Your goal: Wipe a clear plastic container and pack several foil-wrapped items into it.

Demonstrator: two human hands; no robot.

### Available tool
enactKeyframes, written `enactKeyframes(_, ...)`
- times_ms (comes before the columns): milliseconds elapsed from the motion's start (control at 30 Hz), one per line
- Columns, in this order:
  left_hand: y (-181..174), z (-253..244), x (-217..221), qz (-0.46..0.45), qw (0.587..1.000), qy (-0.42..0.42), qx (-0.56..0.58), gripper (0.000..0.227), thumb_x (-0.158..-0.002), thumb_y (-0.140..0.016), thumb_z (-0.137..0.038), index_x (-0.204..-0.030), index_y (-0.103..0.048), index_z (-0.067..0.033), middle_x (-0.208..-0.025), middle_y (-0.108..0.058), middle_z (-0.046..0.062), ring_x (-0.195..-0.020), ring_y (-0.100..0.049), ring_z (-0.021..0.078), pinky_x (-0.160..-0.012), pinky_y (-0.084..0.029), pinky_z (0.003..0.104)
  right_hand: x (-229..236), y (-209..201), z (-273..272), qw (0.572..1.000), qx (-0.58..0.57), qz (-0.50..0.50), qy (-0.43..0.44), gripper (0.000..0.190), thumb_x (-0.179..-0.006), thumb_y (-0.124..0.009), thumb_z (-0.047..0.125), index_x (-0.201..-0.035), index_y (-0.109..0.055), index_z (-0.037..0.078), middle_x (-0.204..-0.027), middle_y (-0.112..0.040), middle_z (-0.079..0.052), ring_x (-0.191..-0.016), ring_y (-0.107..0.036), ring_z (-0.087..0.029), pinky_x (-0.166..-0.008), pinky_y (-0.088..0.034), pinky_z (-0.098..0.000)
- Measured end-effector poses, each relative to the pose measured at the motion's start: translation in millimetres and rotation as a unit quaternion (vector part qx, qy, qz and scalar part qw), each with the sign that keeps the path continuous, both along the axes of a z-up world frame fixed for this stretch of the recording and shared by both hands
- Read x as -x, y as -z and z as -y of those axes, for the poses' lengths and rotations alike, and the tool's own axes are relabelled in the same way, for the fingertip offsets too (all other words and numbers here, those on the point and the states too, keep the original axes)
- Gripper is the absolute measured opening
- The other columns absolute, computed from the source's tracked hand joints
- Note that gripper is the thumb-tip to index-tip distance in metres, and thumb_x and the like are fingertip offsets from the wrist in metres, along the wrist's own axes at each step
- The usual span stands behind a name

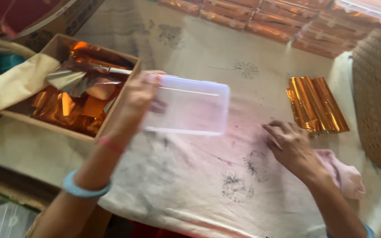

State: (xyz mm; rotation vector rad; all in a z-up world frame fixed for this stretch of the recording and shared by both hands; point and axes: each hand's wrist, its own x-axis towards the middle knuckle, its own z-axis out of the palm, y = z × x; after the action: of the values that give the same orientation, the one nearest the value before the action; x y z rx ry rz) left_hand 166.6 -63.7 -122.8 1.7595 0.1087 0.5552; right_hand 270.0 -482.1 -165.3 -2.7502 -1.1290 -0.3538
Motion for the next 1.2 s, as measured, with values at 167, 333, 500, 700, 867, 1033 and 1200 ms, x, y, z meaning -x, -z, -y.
enactKeyframes(167, 76.6, 66.1, -102.5, -0.156, 0.954, 0.093, 0.239, 0.043, -0.097, -0.058, -0.041, -0.122, -0.062, -0.0052, -0.109, -0.063, 0.011, -0.073, -0.069, 0.0244, -0.062, -0.061, 0.04, 20.1, 4.0, 94.9, 0.984, 0.076, 0.05, 0.156, 0.056, -0.089, -0.06, 0.052, -0.136, -0.065, 0.021, -0.141, -0.061, -0.008, -0.134, -0.052, -0.031, -0.103, -0.041, -0.0551)
enactKeyframes(333, 103.5, 102.5, -136.6, -0.039, 0.978, 0.113, -0.169, 0.087, -0.103, -0.057, -0.056, -0.161, -0.023, -0.0009, -0.163, -0.026, 0.028, -0.152, -0.027, 0.0419, -0.123, -0.028, 0.043, 32.8, 59.6, 168.3, 0.972, 0.016, 0.002, 0.235, 0.066, -0.092, -0.058, 0.062, -0.141, -0.063, 0.019, -0.145, -0.057, -0.015, -0.133, -0.048, -0.04, -0.106, -0.043, -0.0551)
enactKeyframes(500, 94.0, 98.2, -115.6, -0.017, 0.943, 0.204, -0.262, 0.13, -0.079, -0.08, -0.066, -0.164, -0.004, -0.0041, -0.169, -0.01, 0.025, -0.158, -0.013, 0.0417, -0.125, -0.02, 0.045, 71.7, 40.0, 123.4, 0.966, -0.064, 0.012, 0.249, 0.044, -0.096, -0.062, 0.044, -0.133, -0.07, 0.02, -0.133, -0.067, -0.008, -0.121, -0.062, -0.029, -0.103, -0.051, -0.0446)
enactKeyframes(700, 73.7, 105.0, -94.2, -0.006, 0.913, 0.198, -0.356, 0.148, -0.057, -0.091, -0.065, -0.161, -0.002, -0.0082, -0.164, -0.021, 0.025, -0.151, -0.026, 0.04, -0.123, -0.028, 0.045, 49.1, -17.5, 68.5, 0.98, -0.139, 0.055, 0.129, 0.033, -0.093, -0.075, 0.025, -0.124, -0.073, 0.014, -0.117, -0.072, -0.012, -0.098, -0.073, -0.027, -0.082, -0.061, -0.0356)
enactKeyframes(867, 77.9, 109.6, -94.6, -0.011, 0.916, 0.18, -0.36, 0.148, -0.059, -0.092, -0.063, -0.162, -0.001, -0.0071, -0.16, -0.03, 0.024, -0.146, -0.035, 0.0404, -0.12, -0.032, 0.045, -25.7, -56.1, -6.8, 0.97, -0.153, 0.188, 0.027, 0.033, -0.098, -0.08, 0.021, -0.128, -0.073, 0.01, -0.118, -0.072, -0.011, -0.109, -0.069, -0.031, -0.097, -0.056, -0.0424)
enactKeyframes(1033, 69.2, 112.5, -91.2, -0.03, 0.918, 0.154, -0.363, 0.154, -0.056, -0.093, -0.066, -0.159, 0.005, -0.0063, -0.155, -0.032, 0.028, -0.14, -0.038, 0.0434, -0.117, -0.034, 0.046, -88.8, 0.6, -61.3, 0.988, -0.109, 0.11, 0.026, 0.032, -0.098, -0.071, 0.022, -0.127, -0.071, 0.008, -0.118, -0.071, -0.013, -0.102, -0.069, -0.031, -0.095, -0.052, -0.0461)
enactKeyframes(1200, 83.4, 115.4, -94.4, -0.001, 0.931, 0.145, -0.335, 0.158, -0.054, -0.095, -0.055, -0.159, 0.012, -0.0064, -0.148, -0.039, 0.029, -0.135, -0.042, 0.0453, -0.115, -0.037, 0.046, -16.8, -12.9, -129.1, 0.993, -0.036, 0.108, 0.009, 0.039, -0.102, -0.061, 0.025, -0.135, -0.068, 0.006, -0.138, -0.068, -0.017, -0.108, -0.069, -0.032, -0.092, -0.052, -0.0456)
